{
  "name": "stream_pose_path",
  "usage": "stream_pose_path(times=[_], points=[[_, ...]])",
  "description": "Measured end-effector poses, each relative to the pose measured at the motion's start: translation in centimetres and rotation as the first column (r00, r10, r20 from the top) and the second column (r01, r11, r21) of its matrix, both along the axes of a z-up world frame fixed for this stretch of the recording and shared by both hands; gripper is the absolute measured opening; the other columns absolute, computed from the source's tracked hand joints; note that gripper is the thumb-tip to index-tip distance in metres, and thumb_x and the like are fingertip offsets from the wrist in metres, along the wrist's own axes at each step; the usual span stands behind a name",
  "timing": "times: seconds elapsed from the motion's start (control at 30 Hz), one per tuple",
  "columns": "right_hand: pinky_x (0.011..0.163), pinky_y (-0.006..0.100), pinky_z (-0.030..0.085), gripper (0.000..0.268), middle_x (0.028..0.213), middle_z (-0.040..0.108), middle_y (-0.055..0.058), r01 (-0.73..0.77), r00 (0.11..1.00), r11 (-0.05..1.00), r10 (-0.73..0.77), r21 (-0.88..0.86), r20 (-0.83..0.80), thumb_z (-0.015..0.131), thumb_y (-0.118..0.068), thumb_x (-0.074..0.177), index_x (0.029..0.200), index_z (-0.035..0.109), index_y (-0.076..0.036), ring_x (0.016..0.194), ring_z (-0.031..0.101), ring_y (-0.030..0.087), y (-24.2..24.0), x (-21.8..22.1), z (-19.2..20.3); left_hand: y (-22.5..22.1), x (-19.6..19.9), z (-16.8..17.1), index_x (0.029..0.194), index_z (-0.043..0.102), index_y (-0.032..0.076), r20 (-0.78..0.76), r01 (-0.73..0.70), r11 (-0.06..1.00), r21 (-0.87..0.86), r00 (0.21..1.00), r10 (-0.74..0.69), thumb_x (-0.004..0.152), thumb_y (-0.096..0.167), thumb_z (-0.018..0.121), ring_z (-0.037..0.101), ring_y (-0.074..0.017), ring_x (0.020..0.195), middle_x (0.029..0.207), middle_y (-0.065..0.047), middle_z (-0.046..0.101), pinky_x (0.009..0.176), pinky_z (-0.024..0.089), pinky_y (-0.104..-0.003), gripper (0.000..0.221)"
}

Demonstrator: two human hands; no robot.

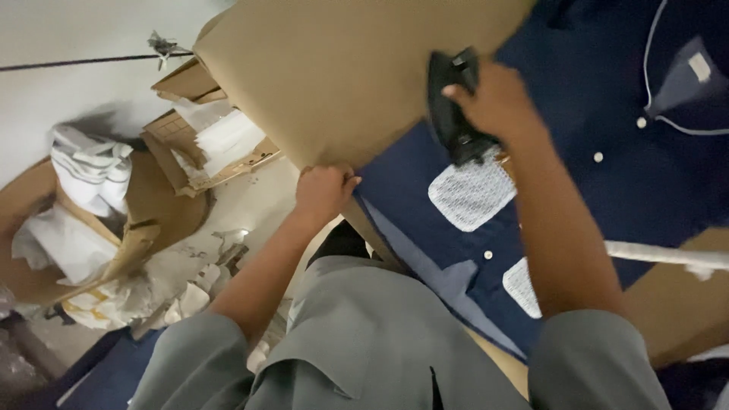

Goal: Ironing a blue shirt on a professional steam ironing table in a factory setting.

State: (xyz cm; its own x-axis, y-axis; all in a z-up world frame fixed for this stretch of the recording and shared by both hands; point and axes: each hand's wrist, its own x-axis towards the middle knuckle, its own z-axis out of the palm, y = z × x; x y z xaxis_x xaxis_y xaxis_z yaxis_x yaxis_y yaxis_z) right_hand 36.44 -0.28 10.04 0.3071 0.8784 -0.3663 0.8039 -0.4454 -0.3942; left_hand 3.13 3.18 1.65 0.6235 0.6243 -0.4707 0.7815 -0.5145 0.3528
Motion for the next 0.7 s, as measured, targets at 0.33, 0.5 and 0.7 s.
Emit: stream_pose_path(times=[0.33,0.5,0.7], points=[[0.082,0.059,0.058,0.05,0.106,0.072,0.031,-0.151,0.981,0.945,0.108,-0.29,-0.159,0.061,-0.041,0.1,0.121,0.061,0.004,0.101,0.073,0.049,-3.8,-14.6,4.8,3.5,-5.7,-0.7,0.084,0.075,0.015,0.465,-0.22,0.945,0.241,0.881,0.087,0.095,0.035,0.076,0.07,-0.038,0.067,0.068,-0.011,0.071,0.064,0.052,-0.045,0.024],[0.079,0.06,0.059,0.057,0.104,0.072,0.034,-0.216,0.948,0.955,0.155,-0.203,-0.278,0.059,-0.036,0.099,0.139,0.053,0.005,0.096,0.073,0.051,-3.2,-19.5,3.5,6.4,-3.3,9.4,0.096,0.067,0.007,0.693,-0.267,0.948,0.175,0.717,0.074,0.1,0.005,0.064,0.066,-0.0274,0.062,0.068,-0.009,0.067,0.066,0.049,-0.035,0.005],[0.078,0.06,0.06,0.058,0.102,0.072,0.031,-0.112,0.956,0.977,0.056,-0.182,-0.289,0.059,-0.034,0.099,0.145,0.051,0.0,0.094,0.073,0.05,-9.0,-17.9,2.2,3.1,2.0,12.9,0.11,0.058,0.011,0.861,-0.009,0.97,-0.243,0.458,0.22,0.11,0.019,0.049,0.066,-0.0185,0.09,0.093,-0.001,0.064,0.094,0.045,-0.037,0.011]])
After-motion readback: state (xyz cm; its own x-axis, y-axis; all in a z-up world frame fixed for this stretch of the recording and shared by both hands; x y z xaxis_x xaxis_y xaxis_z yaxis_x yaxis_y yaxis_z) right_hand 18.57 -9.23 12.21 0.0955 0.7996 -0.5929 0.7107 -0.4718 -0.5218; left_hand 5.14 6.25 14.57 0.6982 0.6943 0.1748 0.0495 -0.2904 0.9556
